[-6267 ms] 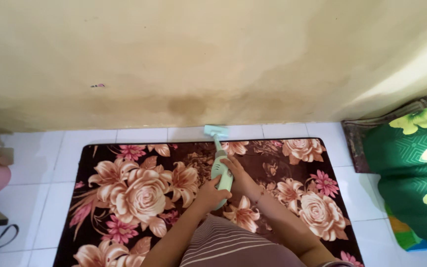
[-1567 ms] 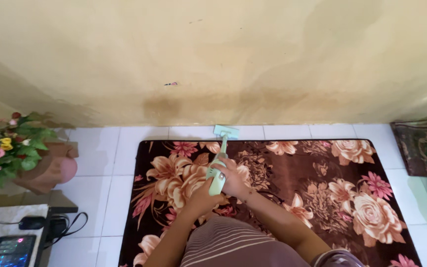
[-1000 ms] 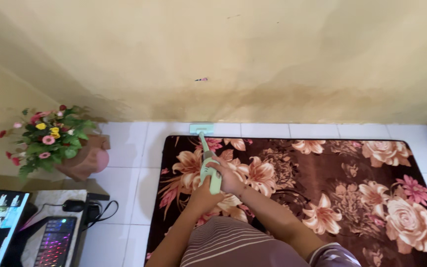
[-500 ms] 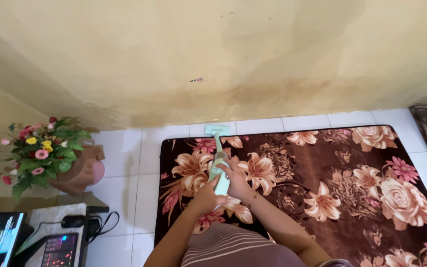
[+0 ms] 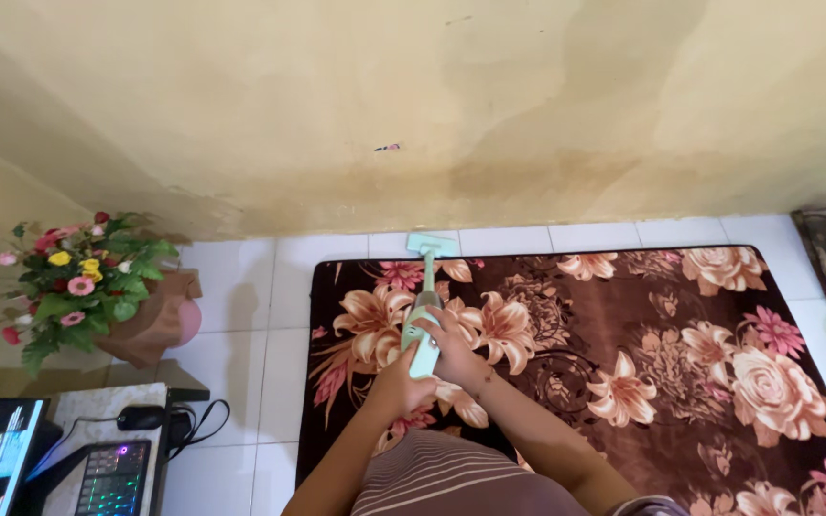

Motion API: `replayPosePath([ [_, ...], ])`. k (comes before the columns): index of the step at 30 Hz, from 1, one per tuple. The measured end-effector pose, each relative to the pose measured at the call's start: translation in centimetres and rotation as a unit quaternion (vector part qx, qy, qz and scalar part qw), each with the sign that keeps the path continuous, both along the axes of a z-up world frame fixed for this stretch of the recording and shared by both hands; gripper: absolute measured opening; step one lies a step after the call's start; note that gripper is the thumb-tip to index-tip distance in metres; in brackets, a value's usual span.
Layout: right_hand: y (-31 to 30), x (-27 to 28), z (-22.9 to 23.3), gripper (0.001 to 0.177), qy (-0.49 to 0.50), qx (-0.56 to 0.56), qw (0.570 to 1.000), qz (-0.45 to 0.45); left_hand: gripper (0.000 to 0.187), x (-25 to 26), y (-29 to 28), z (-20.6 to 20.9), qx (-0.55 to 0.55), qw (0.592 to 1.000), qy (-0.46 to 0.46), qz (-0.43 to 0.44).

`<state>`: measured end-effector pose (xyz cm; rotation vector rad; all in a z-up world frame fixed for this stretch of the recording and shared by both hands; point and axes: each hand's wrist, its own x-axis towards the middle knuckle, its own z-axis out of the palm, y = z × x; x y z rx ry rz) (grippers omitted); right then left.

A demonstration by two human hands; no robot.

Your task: The person uses a handheld vacuum cleaner to clean a floral-patterned rug in a room. They move the vacuum back and forth across the rug's surface, covering the central area and the edges near the walls and a computer desk.

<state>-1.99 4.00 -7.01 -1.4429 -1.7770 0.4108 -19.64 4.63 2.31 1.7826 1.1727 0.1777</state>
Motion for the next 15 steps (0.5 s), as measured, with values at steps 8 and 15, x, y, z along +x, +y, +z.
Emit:
replayPosePath([
  [8,3.4,-2.1,-2.7,0.064,0.043,0.012,0.995,0.089,0.097,-1.2,0.4,-0.8,0.012,0.994,0.103,0.046],
  [15,3.0,-1.0,-2.5,0.063,0.005,-0.050,0.996,0.079,0.107,-0.9,0.5,-0.8,-0.052,0.997,0.024,0.050],
])
